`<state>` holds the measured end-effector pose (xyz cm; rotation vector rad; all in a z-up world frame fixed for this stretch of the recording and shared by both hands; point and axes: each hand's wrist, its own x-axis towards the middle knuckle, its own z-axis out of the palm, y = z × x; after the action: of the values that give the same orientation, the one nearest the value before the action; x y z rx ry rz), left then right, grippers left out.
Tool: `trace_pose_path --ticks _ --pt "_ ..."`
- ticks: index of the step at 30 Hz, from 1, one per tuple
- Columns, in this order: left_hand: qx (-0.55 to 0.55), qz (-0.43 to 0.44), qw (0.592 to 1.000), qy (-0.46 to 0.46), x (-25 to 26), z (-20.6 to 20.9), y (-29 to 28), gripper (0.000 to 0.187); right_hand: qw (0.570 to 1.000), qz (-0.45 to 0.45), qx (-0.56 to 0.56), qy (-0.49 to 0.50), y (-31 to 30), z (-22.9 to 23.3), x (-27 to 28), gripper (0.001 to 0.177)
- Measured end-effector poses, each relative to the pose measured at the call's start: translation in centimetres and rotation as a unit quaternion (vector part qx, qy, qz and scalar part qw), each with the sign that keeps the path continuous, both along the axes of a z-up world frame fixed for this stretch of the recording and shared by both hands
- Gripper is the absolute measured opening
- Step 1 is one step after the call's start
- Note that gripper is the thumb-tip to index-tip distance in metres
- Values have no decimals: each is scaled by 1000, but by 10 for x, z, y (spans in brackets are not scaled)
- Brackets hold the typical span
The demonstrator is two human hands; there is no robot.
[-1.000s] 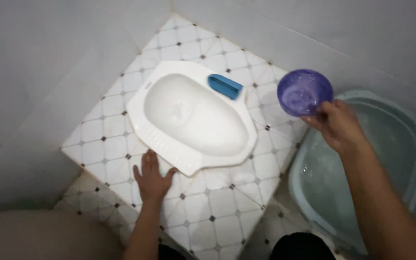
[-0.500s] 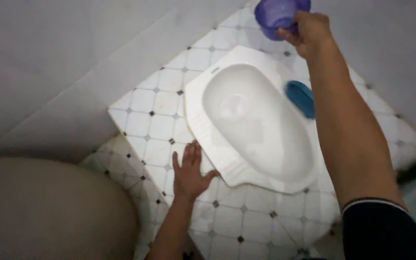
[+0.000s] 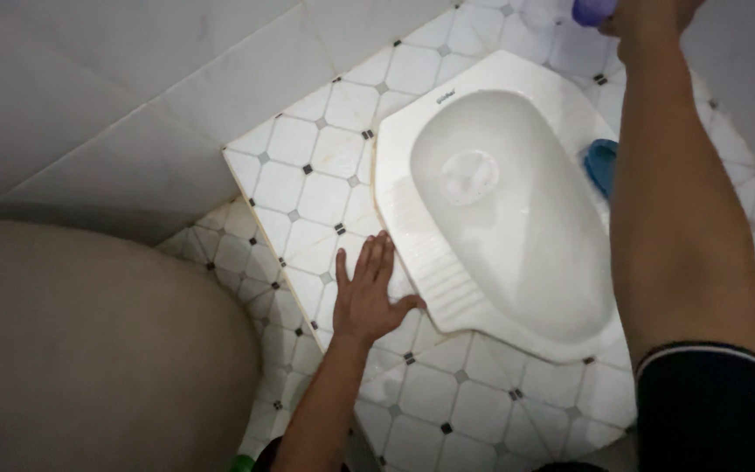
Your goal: The person cleans a white squat toilet using a blue sponge and water from a purple cup. They scrub the interior and exterior surfaces of the toilet, then pour water to rinse the area.
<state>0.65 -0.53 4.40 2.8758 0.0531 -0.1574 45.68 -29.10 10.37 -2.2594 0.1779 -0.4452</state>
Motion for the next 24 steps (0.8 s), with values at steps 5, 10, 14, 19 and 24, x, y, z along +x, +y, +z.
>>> trace_pose_path --ticks 5,10,14,19,24 --pt "6 -8 999 -35 1 -7 2 113 994 -33 -89 -48 -51 -5 -29 32" --pt "10 -4 998 -59 -2 -13 2 114 984 3 -145 -105 -97 10 -84 35" --pt "21 -8 998 -52 -3 -19 1 116 961 -13 -254 -107 -131 40 -131 38" --pt "43 -23 998 -49 1 -26 4 114 954 28 -254 -157 -212 90 -231 28" --pt "17 -17 999 -46 -7 -20 5 111 976 12 192 -102 -326 109 -376 38"
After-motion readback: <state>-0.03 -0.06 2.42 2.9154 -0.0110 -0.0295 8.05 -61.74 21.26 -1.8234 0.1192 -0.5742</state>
